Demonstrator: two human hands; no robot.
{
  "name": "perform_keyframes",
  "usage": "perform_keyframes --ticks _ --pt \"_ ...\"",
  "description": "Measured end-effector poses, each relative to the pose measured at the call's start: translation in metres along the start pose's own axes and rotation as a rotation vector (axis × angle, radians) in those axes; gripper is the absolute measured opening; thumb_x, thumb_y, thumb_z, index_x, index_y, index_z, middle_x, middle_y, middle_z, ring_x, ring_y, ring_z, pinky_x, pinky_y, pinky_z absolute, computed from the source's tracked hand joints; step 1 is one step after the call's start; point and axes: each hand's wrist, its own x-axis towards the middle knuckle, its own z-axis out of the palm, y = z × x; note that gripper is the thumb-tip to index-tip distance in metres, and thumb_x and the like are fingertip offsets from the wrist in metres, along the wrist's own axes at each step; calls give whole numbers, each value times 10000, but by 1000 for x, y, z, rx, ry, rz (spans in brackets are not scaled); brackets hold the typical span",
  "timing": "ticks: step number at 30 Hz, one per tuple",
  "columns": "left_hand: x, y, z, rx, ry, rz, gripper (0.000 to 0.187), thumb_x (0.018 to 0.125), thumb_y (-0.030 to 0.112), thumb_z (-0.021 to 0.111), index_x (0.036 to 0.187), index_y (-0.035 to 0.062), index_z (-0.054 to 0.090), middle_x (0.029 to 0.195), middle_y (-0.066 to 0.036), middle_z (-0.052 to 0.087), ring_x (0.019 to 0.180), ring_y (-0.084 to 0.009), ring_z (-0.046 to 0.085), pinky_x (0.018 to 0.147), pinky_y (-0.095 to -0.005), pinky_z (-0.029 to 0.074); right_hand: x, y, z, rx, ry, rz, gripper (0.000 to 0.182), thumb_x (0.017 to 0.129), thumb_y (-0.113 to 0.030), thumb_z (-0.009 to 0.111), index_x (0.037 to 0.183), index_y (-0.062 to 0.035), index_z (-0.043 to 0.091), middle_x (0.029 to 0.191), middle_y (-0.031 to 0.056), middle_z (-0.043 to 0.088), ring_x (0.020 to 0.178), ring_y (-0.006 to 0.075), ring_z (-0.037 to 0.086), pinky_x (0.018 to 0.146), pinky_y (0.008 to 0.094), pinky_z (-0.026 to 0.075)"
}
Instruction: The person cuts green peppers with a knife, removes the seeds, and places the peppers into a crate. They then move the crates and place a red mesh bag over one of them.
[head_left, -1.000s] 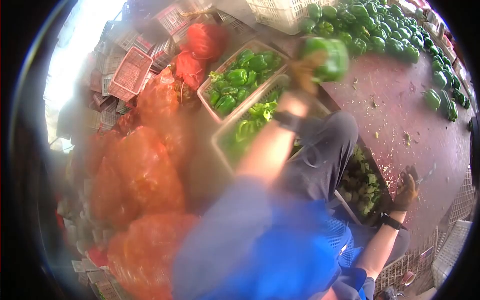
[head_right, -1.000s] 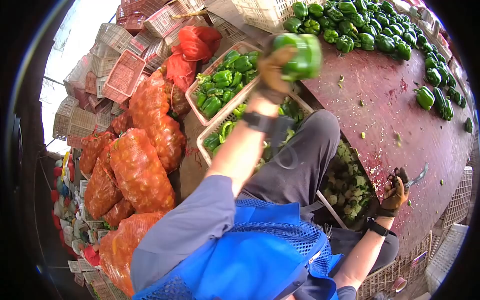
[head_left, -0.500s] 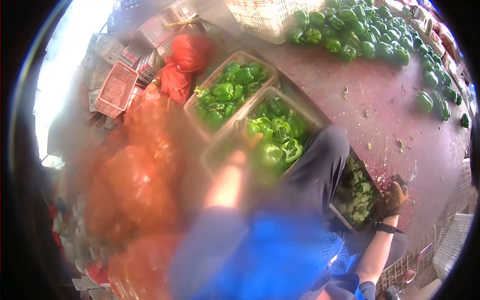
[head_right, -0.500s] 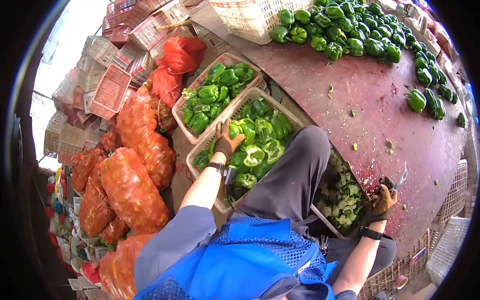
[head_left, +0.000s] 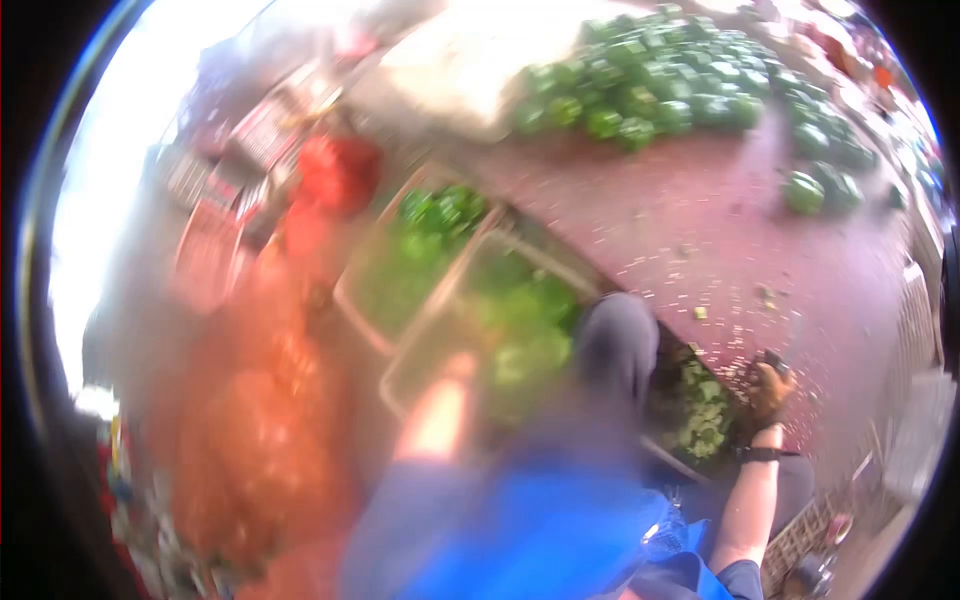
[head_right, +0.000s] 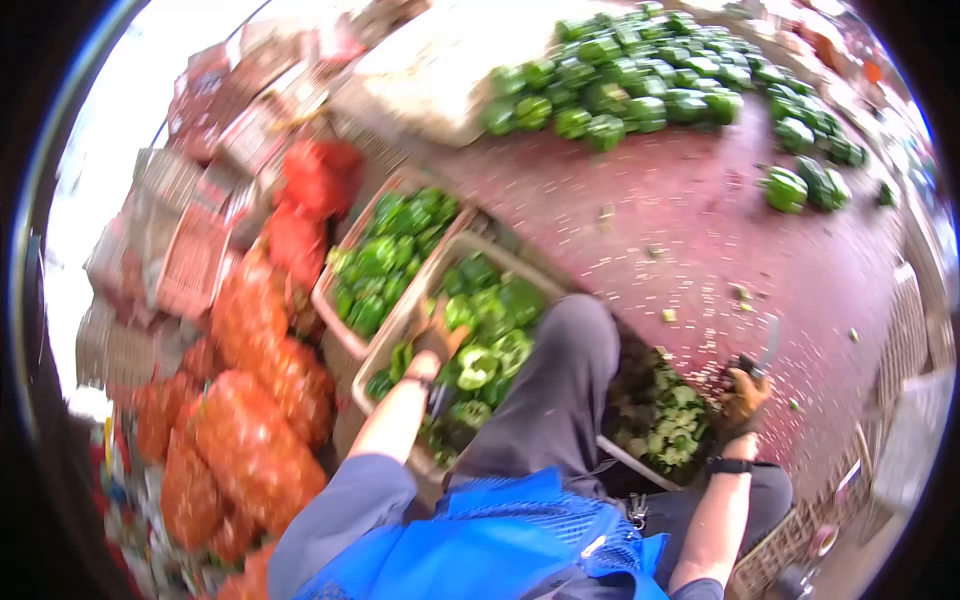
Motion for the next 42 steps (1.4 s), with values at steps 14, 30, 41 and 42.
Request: perform_keyframes --ticks 14,30,41,42 --pt "121 204 -102 -116 -133 437 599 810 361 758 1273 1 634 1227 -224 670 1166 -317 645 991 -383 503 -17 -47 37 245 190 126 355 882 -122 607 1205 24 588 919 74 654 669 132 623 492 256 529" --pt "181 727 39 69 -8 1022 1024 692 355 840 1527 97 306 1489 -161 422 1368 -361 409 1148 -422 347 -12 -58 21 287 115 201 398 964 -196 596 1274 39 514 945 116 662 693 169 653 597 295 563" --pt "152 686 11 -31 -164 875 868 488 422 893 1214 32 620 1228 -232 625 1165 -349 601 983 -404 497 -9 -51 24 388 158 215 420 975 -222 584 1297 35 504 901 84 634 667 140 612 549 275 527" --pt "129 668 2 -67 -158 912 855 496 409 895 1209 29 614 1212 -227 622 1148 -355 598 978 -409 496 -9 -55 24 359 183 190 441 981 -262 568 1315 20 508 872 63 612 649 132 600 533 265 518"
